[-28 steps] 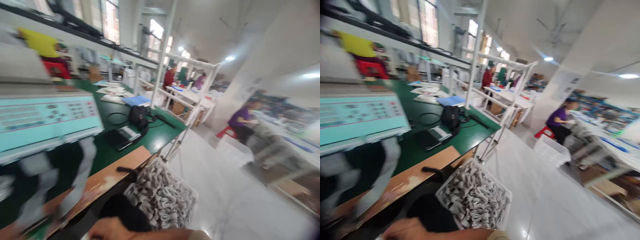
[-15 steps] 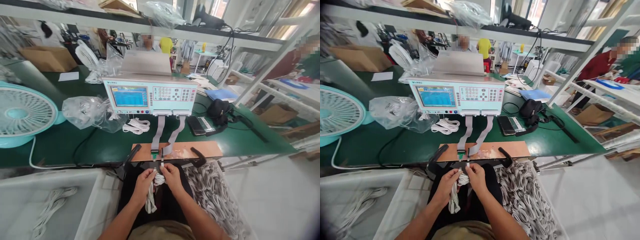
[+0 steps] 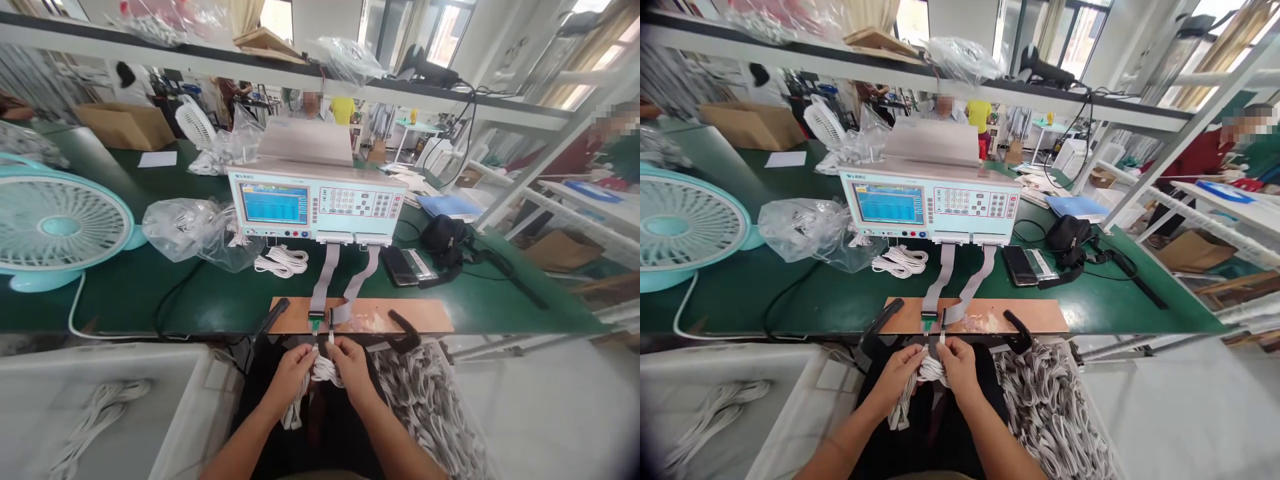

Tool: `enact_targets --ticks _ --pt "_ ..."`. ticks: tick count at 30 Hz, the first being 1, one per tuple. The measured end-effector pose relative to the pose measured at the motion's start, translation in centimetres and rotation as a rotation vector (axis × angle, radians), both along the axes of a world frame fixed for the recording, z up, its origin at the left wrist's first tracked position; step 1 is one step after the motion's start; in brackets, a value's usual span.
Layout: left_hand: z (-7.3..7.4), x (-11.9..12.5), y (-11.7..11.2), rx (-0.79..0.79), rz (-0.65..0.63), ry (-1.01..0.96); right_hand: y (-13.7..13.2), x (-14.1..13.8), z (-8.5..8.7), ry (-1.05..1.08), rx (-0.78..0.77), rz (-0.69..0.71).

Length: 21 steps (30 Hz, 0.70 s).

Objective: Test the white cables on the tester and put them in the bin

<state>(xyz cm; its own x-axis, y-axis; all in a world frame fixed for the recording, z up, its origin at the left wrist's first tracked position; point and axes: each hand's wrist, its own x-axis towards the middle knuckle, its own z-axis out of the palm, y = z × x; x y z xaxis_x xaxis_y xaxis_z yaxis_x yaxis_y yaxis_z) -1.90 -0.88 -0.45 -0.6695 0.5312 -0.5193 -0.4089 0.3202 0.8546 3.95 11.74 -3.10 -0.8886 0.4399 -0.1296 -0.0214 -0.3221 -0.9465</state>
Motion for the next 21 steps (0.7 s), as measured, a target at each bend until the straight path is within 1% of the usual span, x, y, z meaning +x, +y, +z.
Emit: enact_targets --ticks 2,4,5,8,11,14,17,21 --pt "0.5 -0.4 0.0 0.01 -0.065 -0.001 0.0 -0.2 0.1 -0.067 -0.163 0.024" --pt "0.8 -0.8 0.2 0.004 -0.065 -0.002 0.1 -0.4 0.2 -0.122 -0.289 0.025" --pt "0.8 -0.9 0.3 -0.001 -0.045 0.0 0.1 -0.5 0.2 -0.139 -0.32 0.022" --pt "0.4 -1.1 0.5 -0.007 0.028 0.022 0.3 -0.7 0.3 -0.128 -0.328 0.026" --pt "-0.3 -1.1 0.7 0.001 0.083 0.064 0.5 -0.6 0.4 -0.071 -0.301 0.059" --pt "-0.7 -0.9 1.0 0.009 0.131 0.117 0.6 -0.4 0.5 -0.061 -0.254 0.072" --pt "-0.7 -0.6 1.4 0.025 0.211 0.13 0.5 -0.4 0.7 -0.067 -0.235 0.068" --pt "-0.3 0.1 2.0 0.06 0.312 0.065 0.4 -0.5 1.1 -0.048 -0.27 0.071"
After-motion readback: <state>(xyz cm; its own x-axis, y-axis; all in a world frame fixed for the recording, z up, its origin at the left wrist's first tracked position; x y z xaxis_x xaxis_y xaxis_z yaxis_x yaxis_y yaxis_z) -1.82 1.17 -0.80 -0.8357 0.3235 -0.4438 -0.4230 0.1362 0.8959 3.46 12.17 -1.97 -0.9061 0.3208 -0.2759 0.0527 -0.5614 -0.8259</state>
